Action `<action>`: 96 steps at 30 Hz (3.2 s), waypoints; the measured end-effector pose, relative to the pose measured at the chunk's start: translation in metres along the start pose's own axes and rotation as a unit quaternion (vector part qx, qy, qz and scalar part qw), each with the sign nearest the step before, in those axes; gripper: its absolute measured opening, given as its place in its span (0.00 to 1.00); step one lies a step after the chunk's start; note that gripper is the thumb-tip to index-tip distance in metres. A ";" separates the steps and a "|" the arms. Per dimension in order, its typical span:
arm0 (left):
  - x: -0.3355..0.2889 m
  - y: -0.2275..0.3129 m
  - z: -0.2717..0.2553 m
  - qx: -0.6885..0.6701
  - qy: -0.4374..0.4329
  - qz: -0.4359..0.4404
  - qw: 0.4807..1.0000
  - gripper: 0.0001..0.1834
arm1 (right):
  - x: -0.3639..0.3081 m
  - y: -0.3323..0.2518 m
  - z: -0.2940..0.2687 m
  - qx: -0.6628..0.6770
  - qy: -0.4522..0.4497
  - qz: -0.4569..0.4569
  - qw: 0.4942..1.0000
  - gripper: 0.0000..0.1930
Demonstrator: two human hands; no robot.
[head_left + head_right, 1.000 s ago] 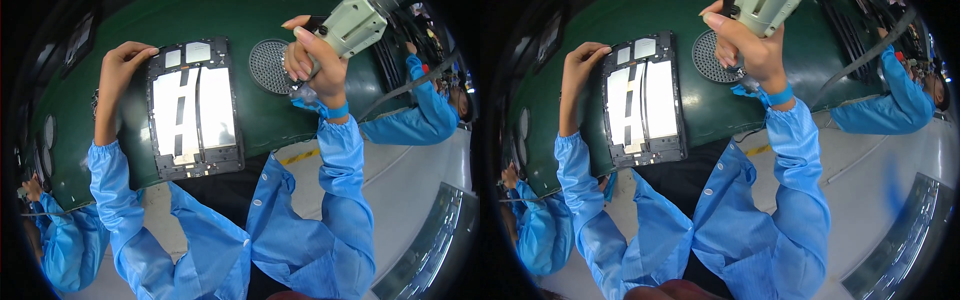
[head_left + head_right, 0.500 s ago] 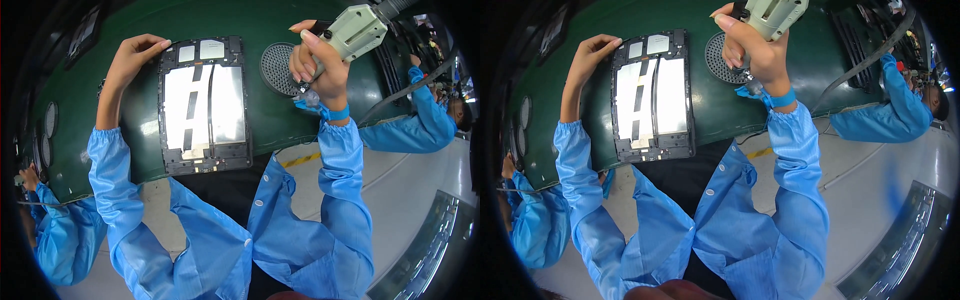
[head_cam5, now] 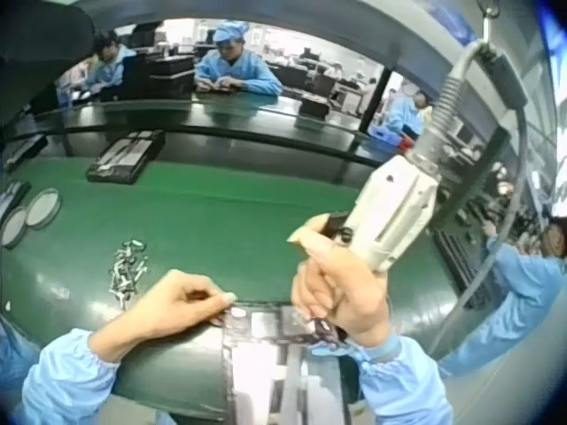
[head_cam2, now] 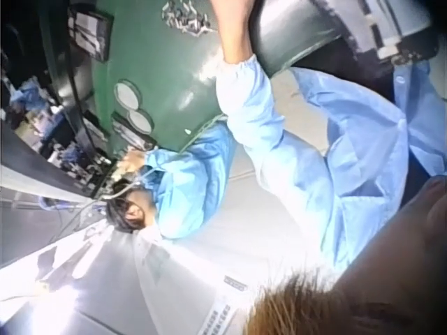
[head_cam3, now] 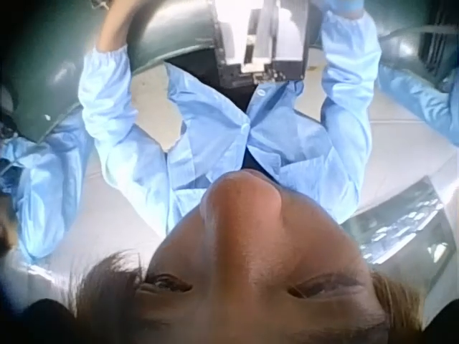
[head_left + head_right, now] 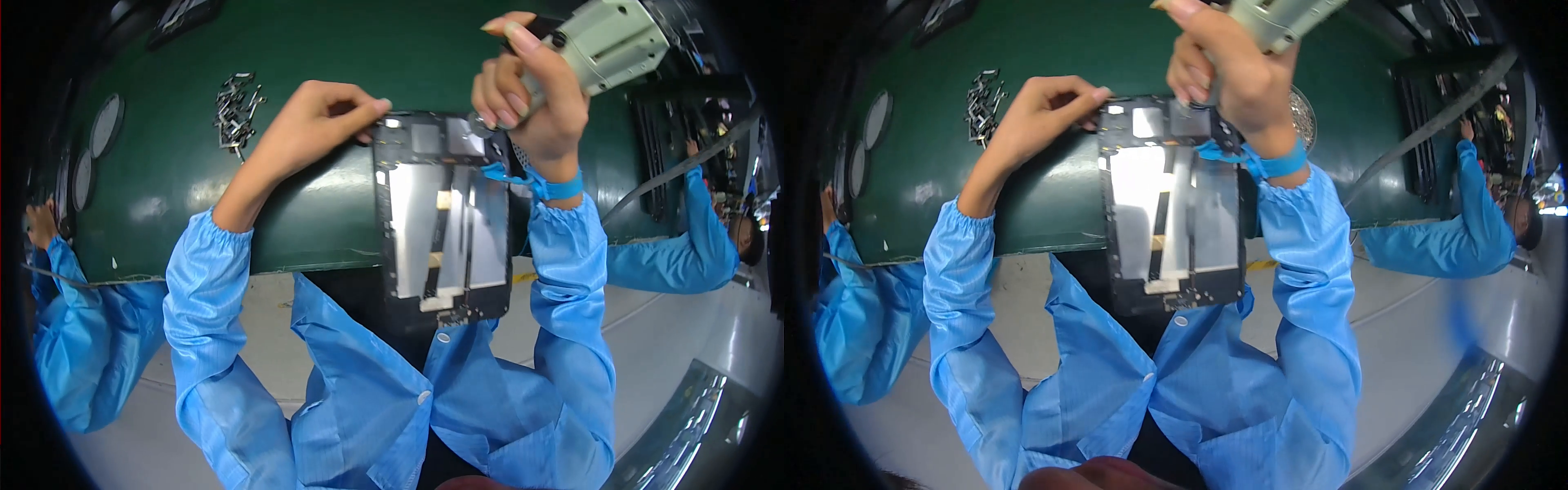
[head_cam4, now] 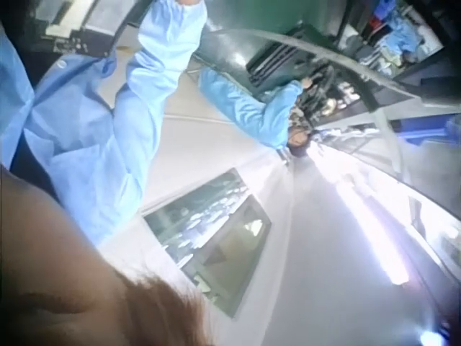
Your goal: The person installs screws into the frame of a tablet screen using an electric screwdriver.
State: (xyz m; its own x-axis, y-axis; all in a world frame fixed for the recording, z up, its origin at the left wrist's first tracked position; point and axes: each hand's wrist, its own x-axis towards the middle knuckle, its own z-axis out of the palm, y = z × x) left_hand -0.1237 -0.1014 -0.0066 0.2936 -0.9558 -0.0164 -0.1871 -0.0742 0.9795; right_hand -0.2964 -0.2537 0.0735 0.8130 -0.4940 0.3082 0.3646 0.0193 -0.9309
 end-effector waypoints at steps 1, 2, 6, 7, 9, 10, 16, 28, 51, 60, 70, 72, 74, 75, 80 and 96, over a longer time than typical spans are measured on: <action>0.001 -0.001 0.009 -0.014 -0.017 0.004 1.000 0.15 | 0.003 0.001 0.006 -0.019 -0.034 -0.014 0.999 0.17; 0.002 0.001 0.015 -0.016 -0.033 0.023 0.999 0.13 | 0.006 0.001 0.012 -0.022 -0.045 -0.010 0.999 0.17; 0.001 0.009 0.024 -0.023 -0.062 0.013 0.998 0.13 | 0.006 0.014 0.019 0.010 -0.071 -0.001 0.997 0.16; 0.001 0.006 0.027 -0.033 -0.054 0.014 0.998 0.13 | 0.005 0.020 0.017 0.042 -0.080 -0.003 0.996 0.16; 0.003 0.000 0.024 -0.055 -0.065 0.041 0.996 0.13 | 0.005 0.029 0.016 0.040 -0.106 -0.006 0.993 0.16; 0.004 -0.003 0.022 -0.062 -0.062 0.041 0.995 0.12 | 0.007 0.033 0.016 0.044 -0.107 -0.016 0.993 0.16; 0.005 -0.008 0.018 -0.067 -0.043 0.061 0.995 0.11 | 0.013 0.038 0.020 0.032 -0.113 -0.049 0.992 0.18; 0.000 -0.010 0.021 -0.031 -0.008 0.062 0.998 0.12 | 0.011 0.045 0.035 0.273 -0.146 -0.071 0.948 0.15; -0.002 -0.003 0.024 0.081 0.052 0.110 0.989 0.12 | 0.001 0.022 0.041 0.039 0.016 0.025 0.999 0.13; 0.000 -0.005 0.020 0.024 -0.002 0.061 0.998 0.12 | 0.008 0.033 0.034 0.050 -0.014 -0.002 0.999 0.13; -0.005 0.012 0.016 0.005 -0.016 0.040 0.999 0.11 | 0.011 0.043 0.034 0.032 0.006 0.011 0.999 0.14; -0.005 0.012 0.017 -0.005 -0.011 0.051 0.999 0.11 | 0.037 0.070 0.019 0.361 -0.255 -0.139 0.886 0.14; -0.005 0.017 0.016 0.015 -0.016 0.033 0.999 0.11 | 0.037 0.074 0.014 0.367 -0.256 -0.137 0.884 0.14; -0.006 0.018 0.015 0.015 -0.015 0.032 0.999 0.11 | 0.038 0.074 0.015 0.374 -0.256 -0.136 0.881 0.14; -0.006 0.016 0.011 0.016 -0.019 0.036 0.999 0.11 | 0.025 0.068 0.025 0.429 -0.213 -0.076 0.875 0.15; -0.006 0.017 0.011 0.023 -0.020 0.035 0.999 0.12 | 0.027 0.068 0.029 0.416 -0.226 -0.068 0.878 0.15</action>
State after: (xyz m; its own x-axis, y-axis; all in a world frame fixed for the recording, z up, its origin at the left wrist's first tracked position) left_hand -0.1387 -0.1004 0.0082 0.2417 -0.9694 0.0424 -0.2487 -0.0197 0.9684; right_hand -0.2361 -0.2404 0.0248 0.7647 -0.1488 0.6269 0.5250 0.7080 -0.4723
